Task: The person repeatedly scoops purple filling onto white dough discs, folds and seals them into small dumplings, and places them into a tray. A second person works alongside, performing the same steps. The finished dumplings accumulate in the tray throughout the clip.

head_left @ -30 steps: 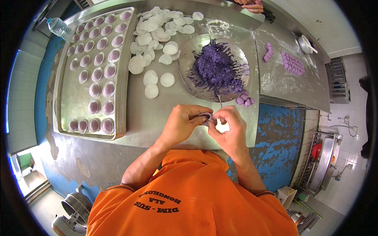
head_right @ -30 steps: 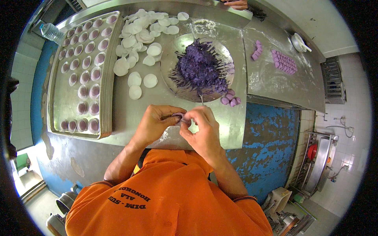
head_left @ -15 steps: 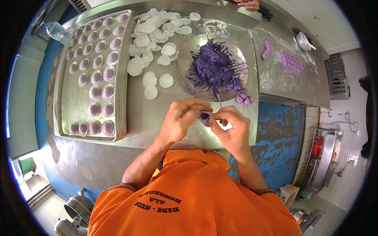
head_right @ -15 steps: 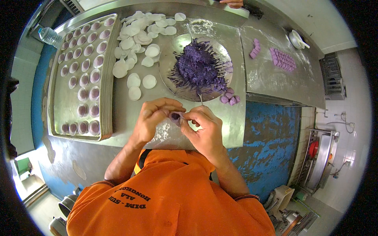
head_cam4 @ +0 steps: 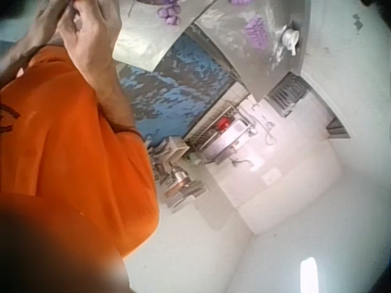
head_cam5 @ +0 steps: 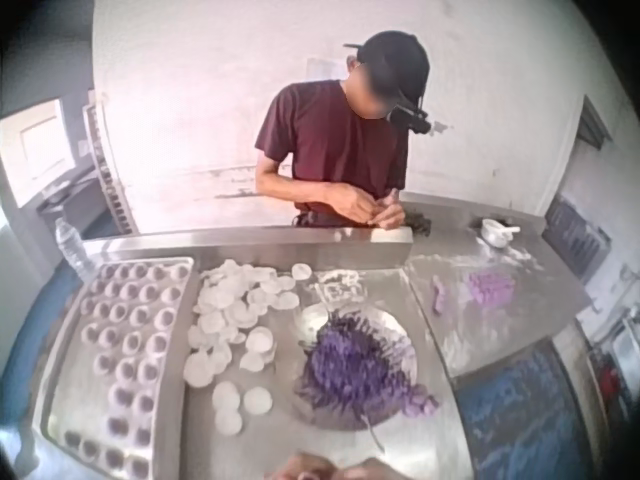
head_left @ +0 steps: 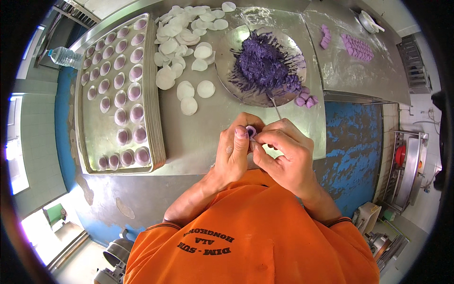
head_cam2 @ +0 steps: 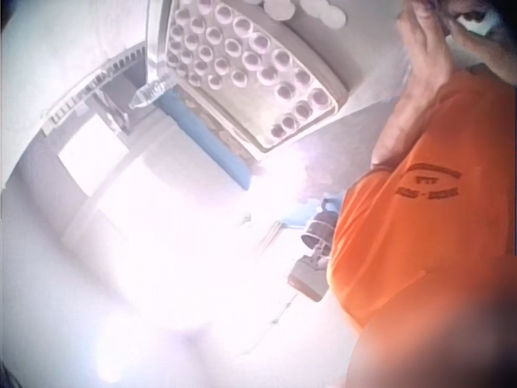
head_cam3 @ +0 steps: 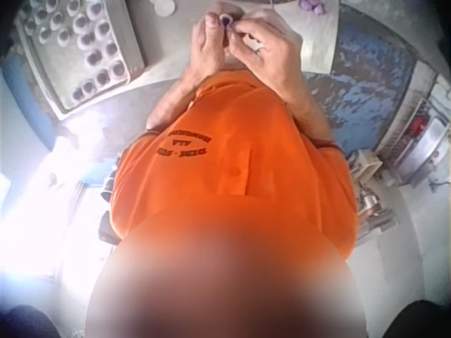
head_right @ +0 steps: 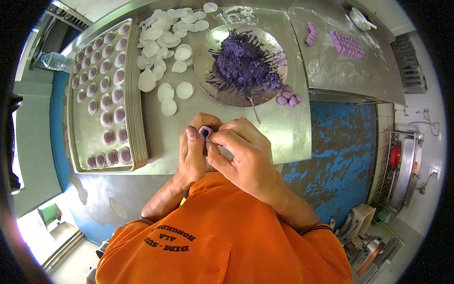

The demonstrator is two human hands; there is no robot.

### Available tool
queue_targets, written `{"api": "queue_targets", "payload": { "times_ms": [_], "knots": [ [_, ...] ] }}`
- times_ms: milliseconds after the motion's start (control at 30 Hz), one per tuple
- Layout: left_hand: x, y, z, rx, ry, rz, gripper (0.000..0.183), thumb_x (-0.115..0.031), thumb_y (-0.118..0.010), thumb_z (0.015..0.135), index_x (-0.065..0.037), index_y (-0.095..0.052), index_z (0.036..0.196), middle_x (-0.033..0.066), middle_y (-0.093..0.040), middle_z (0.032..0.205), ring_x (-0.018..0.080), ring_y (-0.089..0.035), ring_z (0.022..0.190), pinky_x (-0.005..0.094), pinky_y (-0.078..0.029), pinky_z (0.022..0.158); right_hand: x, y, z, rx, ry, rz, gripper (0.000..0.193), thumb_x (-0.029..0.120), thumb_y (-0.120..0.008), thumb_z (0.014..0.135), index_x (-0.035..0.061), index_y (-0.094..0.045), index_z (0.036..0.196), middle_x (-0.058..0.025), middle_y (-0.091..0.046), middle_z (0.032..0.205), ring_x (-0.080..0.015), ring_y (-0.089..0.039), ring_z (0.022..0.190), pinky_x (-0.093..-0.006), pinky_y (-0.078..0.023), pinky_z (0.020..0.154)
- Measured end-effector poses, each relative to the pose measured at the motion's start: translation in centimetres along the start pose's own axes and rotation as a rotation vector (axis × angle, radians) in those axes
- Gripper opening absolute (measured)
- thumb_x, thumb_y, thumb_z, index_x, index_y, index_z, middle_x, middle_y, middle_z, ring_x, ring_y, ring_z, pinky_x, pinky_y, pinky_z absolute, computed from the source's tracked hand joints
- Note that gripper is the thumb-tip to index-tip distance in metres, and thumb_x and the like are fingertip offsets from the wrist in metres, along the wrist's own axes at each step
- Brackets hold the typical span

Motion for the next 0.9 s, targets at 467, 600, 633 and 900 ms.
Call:
{"api": "queue_targets", "payload": {
  "times_ms": [467,600,633,900],
  "knots": [
    [-4.0,0.4,-0.1,0.070,0.037,0.088,0.069,-0.056,-0.034,0.107,0.004,-0.063,0.087,0.0105,-0.065,0.077,0.0148,-0.060,0.063,0.0290,-0.047,0.057,1.8,1.6,-0.2,-0.108,-0.057,0.092,0.017,-0.004,-0.076,0.078,-0.0016,-0.068,0.092,-0.0090,-0.064,0.087,-0.0130,-0.055,0.070,-0.0263,-0.044,0.058],
    [-4.5,0.1,0.0,0.115,0.022,0.056,0.071,-0.057,-0.034,0.107,0.004,-0.063,0.086,0.0107,-0.064,0.076,0.0147,-0.059,0.062,0.0290,-0.046,0.055,2.7,1.5,0.0,0.020,0.010,0.073,0.019,-0.002,-0.078,0.077,-0.0010,-0.067,0.093,-0.0088,-0.063,0.088,-0.0144,-0.057,0.071,-0.0269,-0.047,0.059],
    [-4.4,0.1,0.1,0.115,0.056,-0.007,0.070,-0.057,-0.035,0.107,0.004,-0.063,0.085,0.0110,-0.064,0.076,0.0149,-0.060,0.062,0.0292,-0.046,0.055,2.9,1.7,0.1,0.045,0.038,0.054,0.019,-0.002,-0.078,0.078,0.0000,-0.067,0.094,-0.0091,-0.064,0.089,-0.0160,-0.061,0.072,-0.0278,-0.051,0.060],
    [-5.4,-0.1,0.3,0.106,0.024,0.064,0.069,-0.054,-0.033,0.108,0.003,-0.061,0.081,0.0100,-0.063,0.070,0.0136,-0.058,0.059,0.0293,-0.045,0.052,3.5,2.1,0.2,0.053,0.052,0.011,0.022,-0.002,-0.078,0.077,0.0010,-0.066,0.095,-0.0095,-0.064,0.091,-0.0176,-0.065,0.073,-0.0283,-0.054,0.060]
  ]
}}
Point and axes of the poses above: each hand's wrist, its own z-axis towards the middle knuckle, its own y-axis out of the back of the hand, x = y × z, the point moved 5 cm from there along z, towards the middle knuckle
